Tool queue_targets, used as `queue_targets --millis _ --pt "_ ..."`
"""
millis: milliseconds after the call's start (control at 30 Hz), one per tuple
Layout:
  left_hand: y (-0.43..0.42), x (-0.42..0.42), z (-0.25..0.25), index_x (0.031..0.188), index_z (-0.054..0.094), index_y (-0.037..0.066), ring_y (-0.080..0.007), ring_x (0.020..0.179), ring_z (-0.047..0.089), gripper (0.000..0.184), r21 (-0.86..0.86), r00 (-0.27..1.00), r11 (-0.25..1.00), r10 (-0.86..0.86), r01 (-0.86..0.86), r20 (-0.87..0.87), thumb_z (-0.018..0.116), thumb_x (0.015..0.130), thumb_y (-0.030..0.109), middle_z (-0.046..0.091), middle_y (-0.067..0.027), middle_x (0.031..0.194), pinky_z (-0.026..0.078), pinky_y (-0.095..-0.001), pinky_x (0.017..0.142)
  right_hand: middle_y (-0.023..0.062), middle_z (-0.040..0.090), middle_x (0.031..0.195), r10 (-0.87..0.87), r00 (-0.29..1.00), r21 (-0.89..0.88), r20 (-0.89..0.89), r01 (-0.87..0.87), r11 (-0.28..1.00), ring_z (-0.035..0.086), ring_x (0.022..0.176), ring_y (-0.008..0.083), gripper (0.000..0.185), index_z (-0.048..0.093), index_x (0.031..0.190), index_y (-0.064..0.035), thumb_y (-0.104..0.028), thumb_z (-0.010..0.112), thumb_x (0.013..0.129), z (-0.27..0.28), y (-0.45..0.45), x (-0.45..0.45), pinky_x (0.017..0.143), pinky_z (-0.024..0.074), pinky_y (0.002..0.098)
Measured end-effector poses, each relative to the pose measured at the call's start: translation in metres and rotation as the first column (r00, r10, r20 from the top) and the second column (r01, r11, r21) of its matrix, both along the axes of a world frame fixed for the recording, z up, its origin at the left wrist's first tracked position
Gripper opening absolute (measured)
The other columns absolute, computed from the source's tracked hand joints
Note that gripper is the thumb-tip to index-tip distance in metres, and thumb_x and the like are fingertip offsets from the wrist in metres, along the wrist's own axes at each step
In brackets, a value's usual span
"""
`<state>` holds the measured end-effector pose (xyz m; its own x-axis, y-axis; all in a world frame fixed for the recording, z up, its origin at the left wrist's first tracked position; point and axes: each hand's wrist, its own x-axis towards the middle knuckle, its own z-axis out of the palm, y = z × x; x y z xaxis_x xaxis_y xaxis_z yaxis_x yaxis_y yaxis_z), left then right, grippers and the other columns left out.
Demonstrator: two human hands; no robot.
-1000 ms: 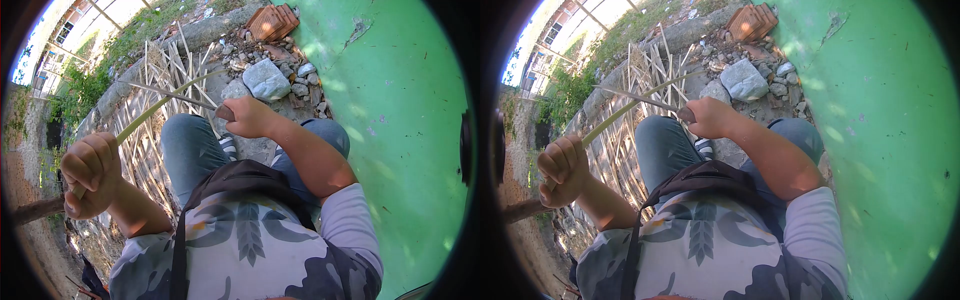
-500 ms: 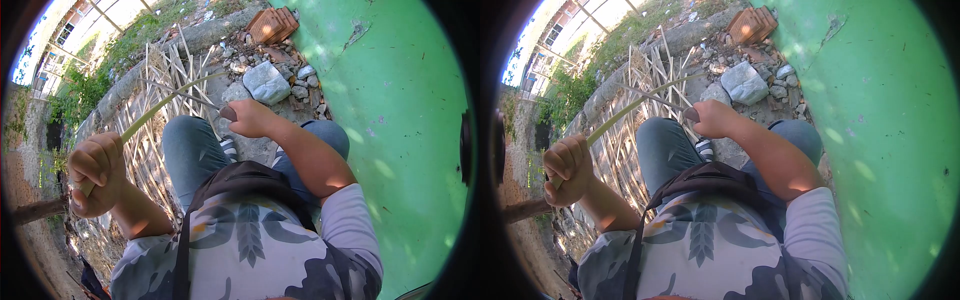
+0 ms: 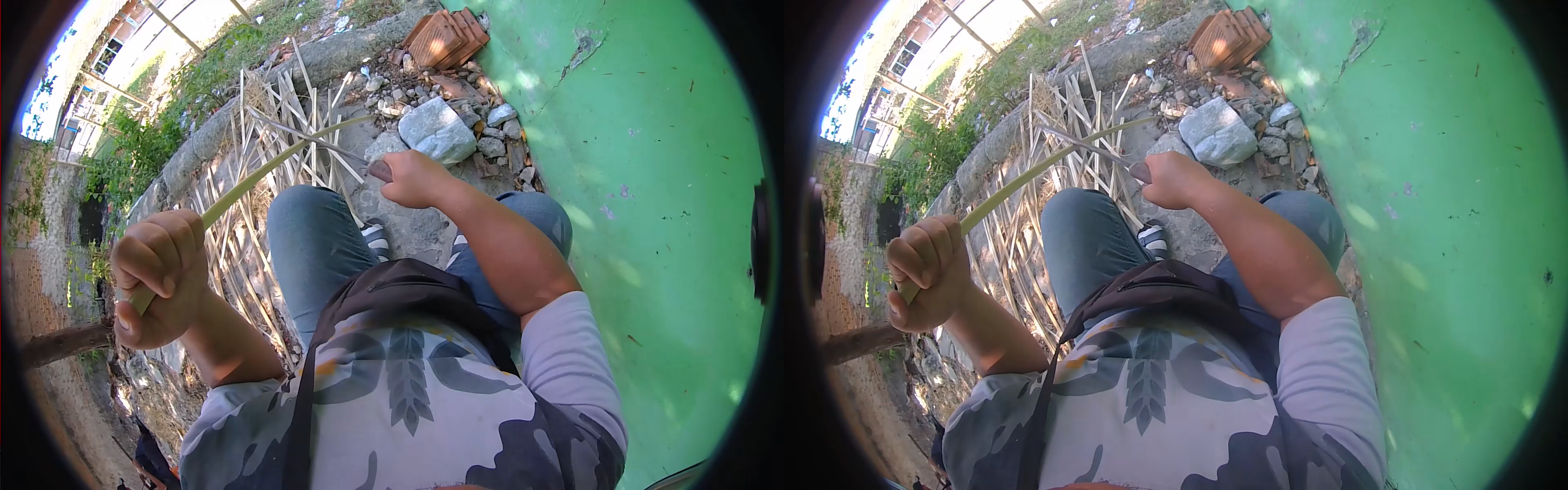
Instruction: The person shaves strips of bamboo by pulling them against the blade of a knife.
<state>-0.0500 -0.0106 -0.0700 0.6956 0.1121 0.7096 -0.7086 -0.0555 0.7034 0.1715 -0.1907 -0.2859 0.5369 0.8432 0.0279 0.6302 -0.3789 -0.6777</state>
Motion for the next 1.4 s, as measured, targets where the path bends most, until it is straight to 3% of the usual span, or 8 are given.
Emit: queue_targets --millis 100,200,300,500,800,900,1100,1400 --pt "0.001 0.0 -0.002 0.065 0.04 0.016 -0.0075 0.043 0.026 0.041 0.021 1.0 1.0 0.01 -0.011 0.003 0.056 0.084 0.048 0.032 0.0074 0.051 0.019 -0.0278 0.047 0.0222 0.064 0.081 0.112 0.994 0.129 0.017 -0.113 0.985 0.063 0.079 0.041 0.025 0.06 0.089 -0.0005 -0.018 0.063 0.071 0.019 -0.006 -0.014 0.069 0.0497 0.0451" --pt "0.003 0.003 0.001 0.067 0.044 0.013 -0.0081 0.039 0.028 0.042 0.039 0.998 0.999 -0.04 0.038 0.049 0.053 0.086 0.049 0.034 0.0059 0.05 0.018 -0.0274 0.042 0.0217 0.063 0.079 0.235 0.965 0.282 -0.112 -0.196 0.939 0.063 0.077 0.041 0.026 0.06 0.091 -0.001 -0.017 0.064 0.07 0.042 -0.009 -0.028 0.068 0.0495 0.0451" --pt "-0.002 0.006 0.002 0.066 0.045 0.012 -0.0081 0.038 0.029 0.043 0.07 0.998 0.996 -0.049 0.046 0.045 0.054 0.086 0.049 0.034 0.006 0.05 0.018 -0.027 0.041 0.0215 0.063 0.079 0.272 0.946 0.297 -0.179 -0.212 0.931 0.063 0.078 0.0411 0.027 0.06 0.092 -0.0011 -0.016 0.065 0.07 0.037 -0.007 -0.023 0.068 0.0496 0.0448" --pt "-0.01 0.006 0.002 0.066 0.045 0.012 -0.0086 0.037 0.029 0.044 0.076 0.999 0.996 -0.047 0.045 0.028 0.055 0.086 0.051 0.034 0.0059 0.049 0.018 -0.0268 0.041 0.0207 0.064 0.079 0.017 1.0 0.099 0.018 -0.019 0.995 0.063 0.078 0.0406 0.024 0.06 0.089 -0.0016 -0.016 0.064 0.07 0.009 -0.004 -0.004 0.069 0.0497 0.0451" --pt "-0.012 0.011 0.003 0.065 0.045 0.012 -0.0088 0.036 0.029 0.044 0.07 0.997 0.995 -0.069 0.066 0.038 0.055 0.086 0.049 0.035 0.0054 0.048 0.019 -0.0268 0.04 0.0199 0.063 0.075 0.257 0.959 0.28 -0.118 -0.216 0.935 0.062 0.073 0.0397 0.023 0.058 0.084 -0.0013 -0.016 0.064 0.069 0.053 -0.013 -0.026 0.065 0.0488 0.0431" --pt "-0.016 0.009 0.003 0.066 0.042 0.016 -0.0069 0.041 0.029 0.039 0.1 0.995 0.99 -0.097 0.099 -0.026 0.057 0.084 0.048 0.037 0.0087 0.051 0.02 -0.0261 0.045 0.0202 0.063 0.076 0.22 0.965 0.28 -0.145 -0.173 0.944 0.062 0.074 0.0407 0.022 0.057 0.084 -0.0011 -0.017 0.064 0.069 0.035 -0.009 -0.017 0.066 0.0491 0.044" --pt "-0.018 0.007 0.002 0.066 0.043 0.016 -0.0066 0.041 0.03 0.039 0.073 0.996 0.994 -0.084 0.085 -0.015 0.057 0.084 0.048 0.037 0.009 0.051 0.019 -0.0257 0.044 0.0213 0.064 0.079 -0.006 1.0 0.045 0.014 0.006 0.999 0.063 0.078 0.0415 0.024 0.059 0.086 -0.0008 -0.018 0.062 0.07 0.008 -0.008 -0.002 0.068 0.0496 0.0458" --pt "-0.012 0.009 0.003 0.066 0.042 0.016 -0.0064 0.042 0.03 0.04 0.088 0.995 0.991 -0.096 0.097 -0.012 0.057 0.085 0.049 0.036 0.0091 0.051 0.02 -0.0256 0.044 0.021 0.065 0.08 0.27 0.951 0.291 -0.151 -0.218 0.931 0.063 0.077 0.041 0.026 0.059 0.09 -0.0008 -0.016 0.064 0.07 0.047 -0.011 -0.024 0.066 0.0498 0.0439"
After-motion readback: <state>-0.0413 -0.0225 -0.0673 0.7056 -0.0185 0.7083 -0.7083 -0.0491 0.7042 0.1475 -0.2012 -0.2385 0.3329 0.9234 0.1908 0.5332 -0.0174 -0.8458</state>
